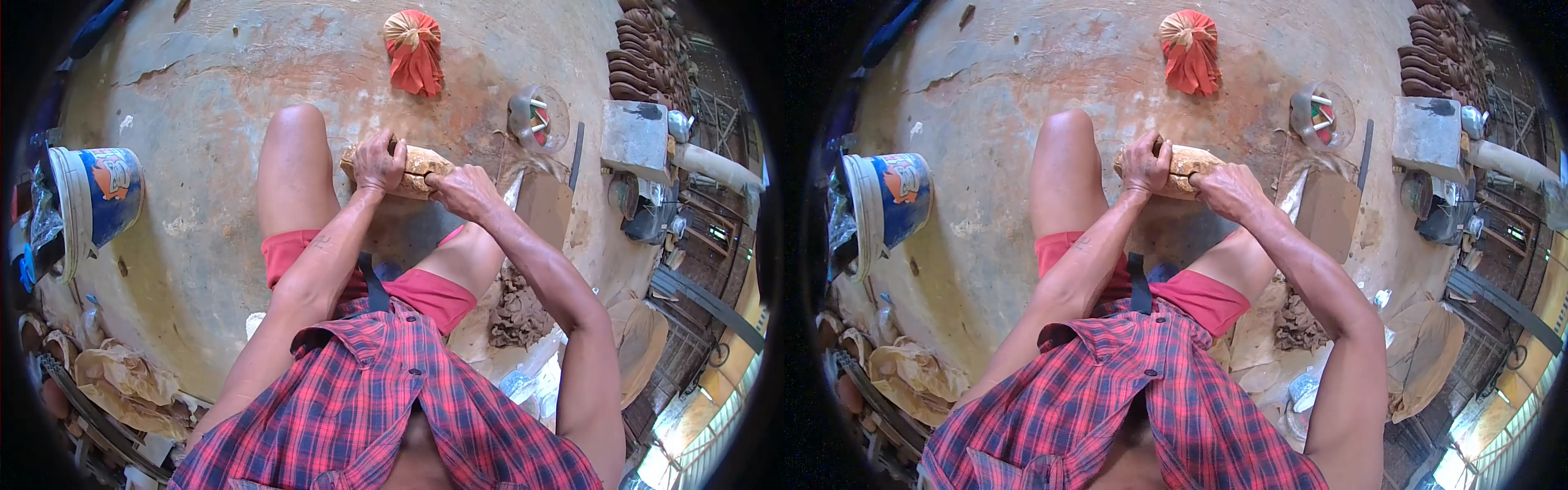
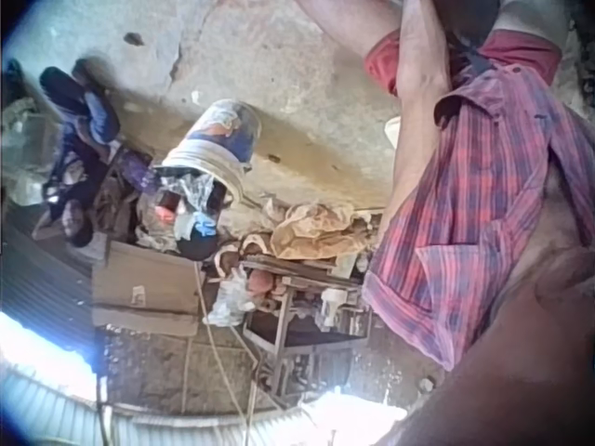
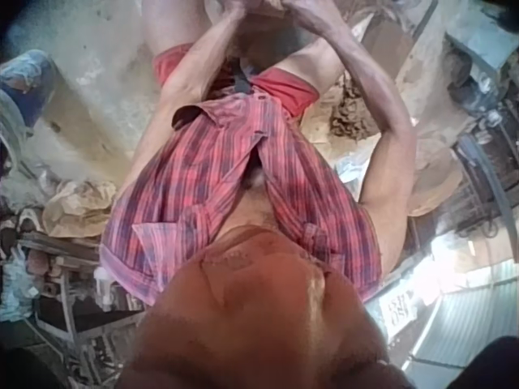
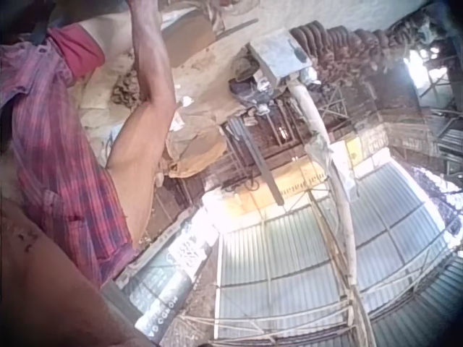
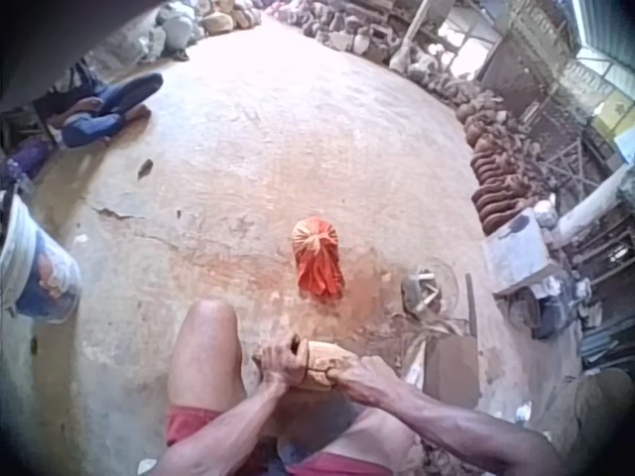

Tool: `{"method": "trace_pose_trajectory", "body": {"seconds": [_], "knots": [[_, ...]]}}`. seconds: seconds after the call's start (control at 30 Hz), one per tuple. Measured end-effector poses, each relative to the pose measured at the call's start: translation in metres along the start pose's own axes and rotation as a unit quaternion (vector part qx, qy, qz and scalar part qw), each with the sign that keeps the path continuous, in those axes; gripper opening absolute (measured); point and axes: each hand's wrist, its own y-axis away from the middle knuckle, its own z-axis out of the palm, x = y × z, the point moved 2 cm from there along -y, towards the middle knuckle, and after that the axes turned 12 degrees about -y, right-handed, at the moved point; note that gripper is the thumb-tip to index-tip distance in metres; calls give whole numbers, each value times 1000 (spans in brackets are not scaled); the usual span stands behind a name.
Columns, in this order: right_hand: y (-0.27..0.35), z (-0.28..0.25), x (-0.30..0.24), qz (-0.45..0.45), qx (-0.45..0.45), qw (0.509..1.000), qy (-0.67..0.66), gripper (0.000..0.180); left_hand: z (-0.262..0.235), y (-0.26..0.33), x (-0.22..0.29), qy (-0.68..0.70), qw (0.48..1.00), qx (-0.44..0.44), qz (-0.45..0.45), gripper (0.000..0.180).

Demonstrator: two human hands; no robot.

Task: The person joins two halves of a clay mold and seals the seam using a small pink tool and by hand, then separates the mold halves.

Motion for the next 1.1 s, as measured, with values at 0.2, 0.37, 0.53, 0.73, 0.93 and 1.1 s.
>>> {"method": "trace_pose_trajectory", "body": {"seconds": [0.2,0.37,0.53,0.73,0.93,1.1], "knots": [[1,11,-4,59,47,995,-66,21,-1,1,0,9,1000,-9,-3,27],[6,21,-10,99,113,979,-137,21,-2,1,3,11,1000,-8,-1,27],[-6,34,-26,259,30,843,-471,33,-1,2,2,1,1000,-8,-6,27],[-14,53,-47,272,210,746,-571,31,3,1,1,3,1000,5,6,27],[-11,44,-58,295,237,731,-568,28,2,1,-2,-4,999,-45,-32,25],[-19,57,-58,327,276,680,-595,26,1,2,4,13,1000,0,14,26]]}}
